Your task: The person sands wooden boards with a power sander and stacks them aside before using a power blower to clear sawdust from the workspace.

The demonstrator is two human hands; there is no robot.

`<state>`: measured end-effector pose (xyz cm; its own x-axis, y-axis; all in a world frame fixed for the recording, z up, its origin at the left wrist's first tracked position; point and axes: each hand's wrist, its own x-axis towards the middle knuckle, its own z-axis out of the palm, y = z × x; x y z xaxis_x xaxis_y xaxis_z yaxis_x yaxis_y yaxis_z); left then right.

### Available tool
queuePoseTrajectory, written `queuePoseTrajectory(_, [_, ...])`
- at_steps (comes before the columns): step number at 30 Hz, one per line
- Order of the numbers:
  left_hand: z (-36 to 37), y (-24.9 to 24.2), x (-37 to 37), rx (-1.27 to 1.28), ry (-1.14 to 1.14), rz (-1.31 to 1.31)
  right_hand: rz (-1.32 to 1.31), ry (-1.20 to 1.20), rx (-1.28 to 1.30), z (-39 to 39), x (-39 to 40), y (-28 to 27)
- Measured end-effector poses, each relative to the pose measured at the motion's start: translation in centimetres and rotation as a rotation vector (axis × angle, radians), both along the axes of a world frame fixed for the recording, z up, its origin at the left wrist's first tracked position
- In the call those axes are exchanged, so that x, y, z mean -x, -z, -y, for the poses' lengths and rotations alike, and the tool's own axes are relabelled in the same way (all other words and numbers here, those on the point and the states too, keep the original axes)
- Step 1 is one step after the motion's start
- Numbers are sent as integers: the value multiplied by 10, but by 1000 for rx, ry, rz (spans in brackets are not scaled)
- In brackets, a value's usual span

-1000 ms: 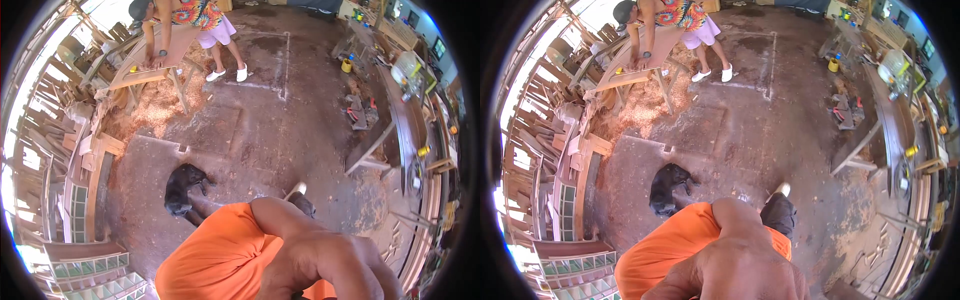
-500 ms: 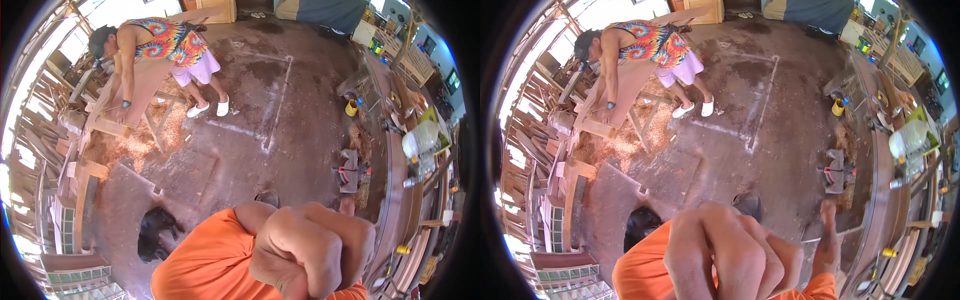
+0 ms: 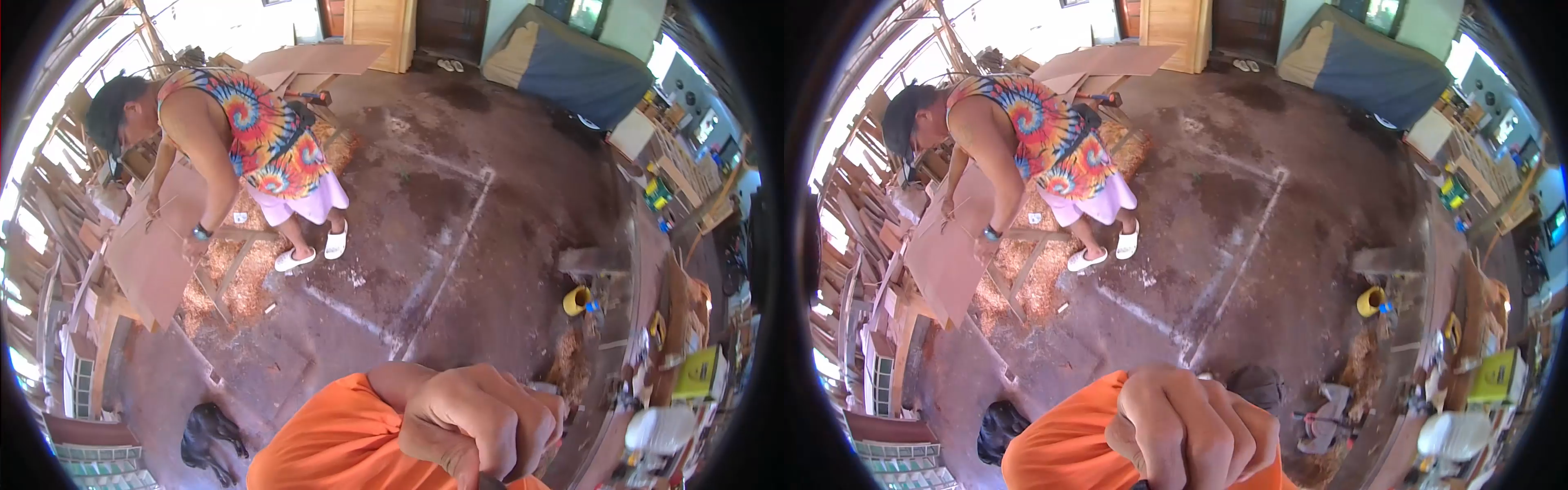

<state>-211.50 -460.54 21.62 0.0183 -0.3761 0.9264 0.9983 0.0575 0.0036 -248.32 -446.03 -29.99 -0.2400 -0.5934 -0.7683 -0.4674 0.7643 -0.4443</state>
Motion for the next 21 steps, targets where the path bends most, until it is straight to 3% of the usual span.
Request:
queuePoseTrajectory(4, [136,21,15,35,-80,48,62,31,-162,94,-1,30])
queuePoseTrajectory(8, [273,45,30,50,11,284,77,-8,-177,248,11,62])
queuePoseTrajectory(10, [363,61,38,79,-61,513,53,-43,-126,347,26,61])
queuePoseTrajectory(12, [437,79,41,-106,-118,1074,-1,-73,-15,453,51,52])
queuePoseTrajectory(14, [501,91,49,-200,-629,1317,-93,-113,106,566,74,31])
queuePoseTrajectory(17, [577,153,18,236,-1477,1522,-224,-165,415,773,102,-6])
queuePoseTrajectory(19, [608,199,-12,-133,-978,1863,-293,-221,673,916,101,-38])
queuePoseTrajectory(21, [645,233,-41,-241,-871,1995,-293,-252,894,1046,81,-62])
